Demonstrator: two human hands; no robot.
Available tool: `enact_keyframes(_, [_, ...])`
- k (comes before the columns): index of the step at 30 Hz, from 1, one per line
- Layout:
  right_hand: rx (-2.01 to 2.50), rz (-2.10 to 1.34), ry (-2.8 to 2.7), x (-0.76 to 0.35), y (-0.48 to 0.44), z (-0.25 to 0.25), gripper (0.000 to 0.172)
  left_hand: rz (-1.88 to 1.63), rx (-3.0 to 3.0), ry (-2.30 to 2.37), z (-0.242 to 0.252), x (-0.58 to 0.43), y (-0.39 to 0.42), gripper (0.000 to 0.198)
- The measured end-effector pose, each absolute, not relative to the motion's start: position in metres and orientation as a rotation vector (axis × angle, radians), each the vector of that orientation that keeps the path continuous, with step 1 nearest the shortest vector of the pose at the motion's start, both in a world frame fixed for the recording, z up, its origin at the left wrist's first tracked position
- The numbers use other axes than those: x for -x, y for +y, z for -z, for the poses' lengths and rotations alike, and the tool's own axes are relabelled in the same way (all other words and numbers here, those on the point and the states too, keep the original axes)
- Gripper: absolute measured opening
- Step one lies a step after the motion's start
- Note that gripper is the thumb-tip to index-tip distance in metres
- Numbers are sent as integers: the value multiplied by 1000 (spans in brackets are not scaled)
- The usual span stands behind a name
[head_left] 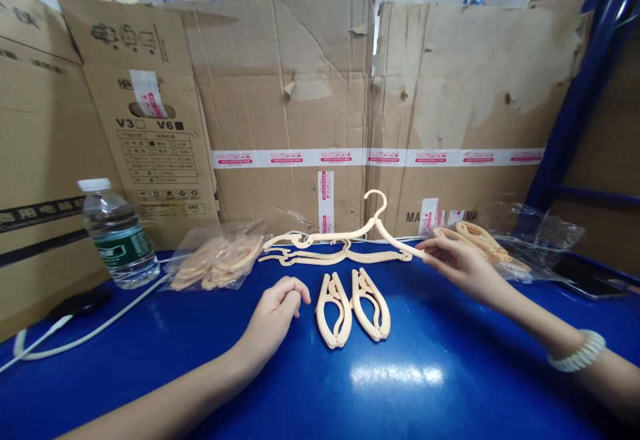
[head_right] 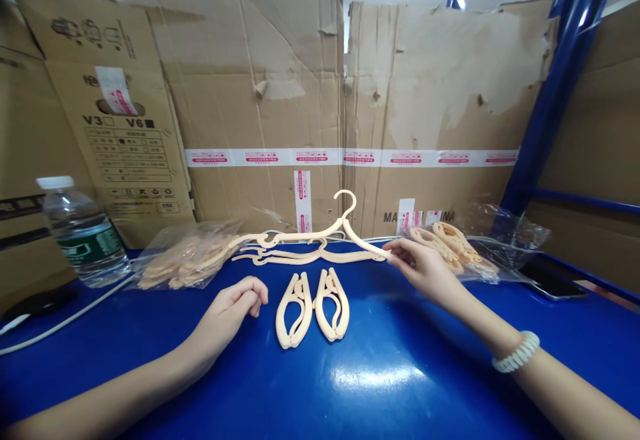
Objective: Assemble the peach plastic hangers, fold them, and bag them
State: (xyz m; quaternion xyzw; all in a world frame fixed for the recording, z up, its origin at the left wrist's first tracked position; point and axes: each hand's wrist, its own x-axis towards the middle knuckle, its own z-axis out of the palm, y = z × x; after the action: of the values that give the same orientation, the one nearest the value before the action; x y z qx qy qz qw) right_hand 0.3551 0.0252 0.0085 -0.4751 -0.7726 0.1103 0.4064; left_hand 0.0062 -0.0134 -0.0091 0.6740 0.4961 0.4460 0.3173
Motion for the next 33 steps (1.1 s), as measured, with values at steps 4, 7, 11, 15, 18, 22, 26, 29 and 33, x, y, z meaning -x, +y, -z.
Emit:
enact_keyframes(4, [1208,-341,-1973,-355,23,-11,40,-1204,-1663,1296,8,-9,-13,18])
enact_keyframes(7, [1188,-413,-1991,-354,21,-13,41,-1301,-1563,1255,10,-10,-12,18])
enact_keyframes(11, [1190,-490,-2038,-352,18,-15,40,-1415,-1504,1222,12,-9,-10,16])
enact_keyframes(15, [1227,-527,-2057,-351,15,-18,39,-1443,-1495,1223,14,-6,-7,15])
enact_keyframes(18, [1229,-549,-2057,-349,13,-19,40,-1475,-1438,1243,18,-5,-5,21])
enact_keyframes(22, [1241,-516,-2074,-347,11,-18,38,-1507,-1340,1183,22,-6,-7,49])
enact_keyframes(26, [1255,-494,-2161,-344,8,-16,28,-1417,-1449,1106,21,-11,-14,62])
enact_keyframes(29, [1251,-522,-2204,-339,4,-16,24,-1345,-1618,1066,20,-12,-19,64])
enact_keyframes(33, [1213,-591,-2226,-329,-3,-15,21,-1292,-1878,1055,16,-10,-23,50])
